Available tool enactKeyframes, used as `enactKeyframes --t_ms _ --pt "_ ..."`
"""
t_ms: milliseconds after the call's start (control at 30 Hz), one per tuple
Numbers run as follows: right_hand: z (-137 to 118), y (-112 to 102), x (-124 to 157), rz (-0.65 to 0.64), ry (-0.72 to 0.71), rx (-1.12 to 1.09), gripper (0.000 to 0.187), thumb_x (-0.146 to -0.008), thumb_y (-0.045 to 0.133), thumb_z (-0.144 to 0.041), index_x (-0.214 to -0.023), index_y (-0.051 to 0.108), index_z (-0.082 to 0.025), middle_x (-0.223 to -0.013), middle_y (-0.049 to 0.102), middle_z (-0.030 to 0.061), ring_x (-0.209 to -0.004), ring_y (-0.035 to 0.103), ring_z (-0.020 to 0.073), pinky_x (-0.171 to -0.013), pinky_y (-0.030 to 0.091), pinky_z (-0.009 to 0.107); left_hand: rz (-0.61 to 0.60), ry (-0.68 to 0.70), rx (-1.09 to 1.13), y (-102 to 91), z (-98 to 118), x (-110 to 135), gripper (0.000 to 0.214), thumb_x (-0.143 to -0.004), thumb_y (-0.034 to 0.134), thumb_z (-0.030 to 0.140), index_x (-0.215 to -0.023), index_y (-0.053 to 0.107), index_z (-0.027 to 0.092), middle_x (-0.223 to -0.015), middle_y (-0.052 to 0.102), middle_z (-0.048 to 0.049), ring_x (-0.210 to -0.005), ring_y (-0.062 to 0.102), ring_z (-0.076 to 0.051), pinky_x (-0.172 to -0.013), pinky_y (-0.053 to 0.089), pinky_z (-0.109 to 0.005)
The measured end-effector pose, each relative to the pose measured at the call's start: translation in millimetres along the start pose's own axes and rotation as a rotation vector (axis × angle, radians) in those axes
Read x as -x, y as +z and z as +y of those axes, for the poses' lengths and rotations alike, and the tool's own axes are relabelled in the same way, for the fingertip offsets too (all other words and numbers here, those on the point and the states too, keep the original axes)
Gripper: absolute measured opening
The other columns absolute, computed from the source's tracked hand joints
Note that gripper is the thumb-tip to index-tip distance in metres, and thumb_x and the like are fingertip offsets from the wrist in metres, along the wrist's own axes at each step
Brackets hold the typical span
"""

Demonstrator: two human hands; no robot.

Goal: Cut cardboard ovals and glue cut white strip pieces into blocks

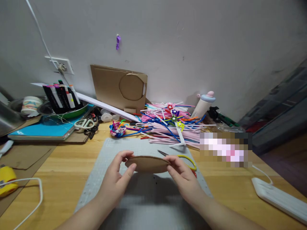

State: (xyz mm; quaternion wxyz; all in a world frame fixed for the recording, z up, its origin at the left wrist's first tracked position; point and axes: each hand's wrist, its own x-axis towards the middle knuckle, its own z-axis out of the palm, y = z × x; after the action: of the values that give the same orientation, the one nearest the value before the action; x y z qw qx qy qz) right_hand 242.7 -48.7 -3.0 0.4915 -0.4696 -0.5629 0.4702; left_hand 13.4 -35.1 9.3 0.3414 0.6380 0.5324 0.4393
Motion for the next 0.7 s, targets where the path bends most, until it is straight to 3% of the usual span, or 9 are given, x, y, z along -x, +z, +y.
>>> enactKeyframes --t_ms 100,200,367,500,567,700 --pt "12 4 -5 -0.004 0.092 -0.085 0.028 -0.088 0.052 -0.042 -0.109 0.057 -0.024 -0.112 0.061 0.0061 -0.11 0.052 0.0235 -0.096 0.041 0.035 -0.083 -0.05 0.05 11.1 -10 -1 0.042 -0.086 0.051 0.033 -0.125 0.039 0.022 -0.127 0.051 -0.0106 -0.119 0.046 -0.025 -0.101 0.036 -0.039" --pt "22 10 -4 -0.027 0.084 -0.129 0.031 -0.089 0.051 -0.041 -0.116 0.054 -0.026 -0.122 0.058 0.0049 -0.116 0.049 0.022 -0.102 0.036 0.035 -0.144 -0.02 0.07 22.5 -15 4 0.058 -0.083 0.054 0.027 -0.133 0.026 0.022 -0.136 0.042 -0.0129 -0.127 0.04 -0.025 -0.108 0.029 -0.043" --pt "21 20 4 -0.051 0.013 -0.158 0.026 -0.09 0.051 -0.034 -0.115 0.05 -0.028 -0.12 0.059 0.0032 -0.113 0.051 0.0204 -0.099 0.038 0.033 -0.108 -0.042 0.034 36.1 -16 14 0.078 -0.079 0.056 0.024 -0.14 0.008 0.024 -0.143 0.028 -0.0157 -0.133 0.033 -0.027 -0.11 0.025 -0.049" --pt "19 22 3 -0.011 -0.011 -0.073 0.021 -0.092 0.046 -0.031 -0.112 0.049 -0.026 -0.116 0.06 0.0044 -0.107 0.053 0.0204 -0.095 0.041 0.033 -0.042 0.022 -0.02 40.6 -18 20 0.09 -0.081 0.056 0.025 -0.145 -0.007 0.027 -0.152 0.015 -0.0139 -0.141 0.018 -0.027 -0.114 0.016 -0.049" --pt "23 20 1 0.012 -0.022 -0.028 0.021 -0.092 0.045 -0.029 -0.112 0.049 -0.025 -0.116 0.058 0.005 -0.108 0.051 0.0208 -0.096 0.039 0.033 -0.031 0.003 -0.019 38.6 -19 20 0.082 -0.085 0.052 0.027 -0.147 -0.001 0.025 -0.154 0.016 -0.0121 -0.141 0.018 -0.025 -0.114 0.017 -0.046" --pt "38 14 -3 0.029 -0.035 0.017 0.021 -0.092 0.044 -0.029 -0.112 0.048 -0.024 -0.113 0.058 0.0064 -0.105 0.052 0.0215 -0.095 0.04 0.035 -0.028 -0.087 0.07 27.2 -19 10 0.044 -0.092 0.038 0.036 -0.132 0.045 0.019 -0.135 0.052 -0.0116 -0.129 0.043 -0.025 -0.107 0.033 -0.041"
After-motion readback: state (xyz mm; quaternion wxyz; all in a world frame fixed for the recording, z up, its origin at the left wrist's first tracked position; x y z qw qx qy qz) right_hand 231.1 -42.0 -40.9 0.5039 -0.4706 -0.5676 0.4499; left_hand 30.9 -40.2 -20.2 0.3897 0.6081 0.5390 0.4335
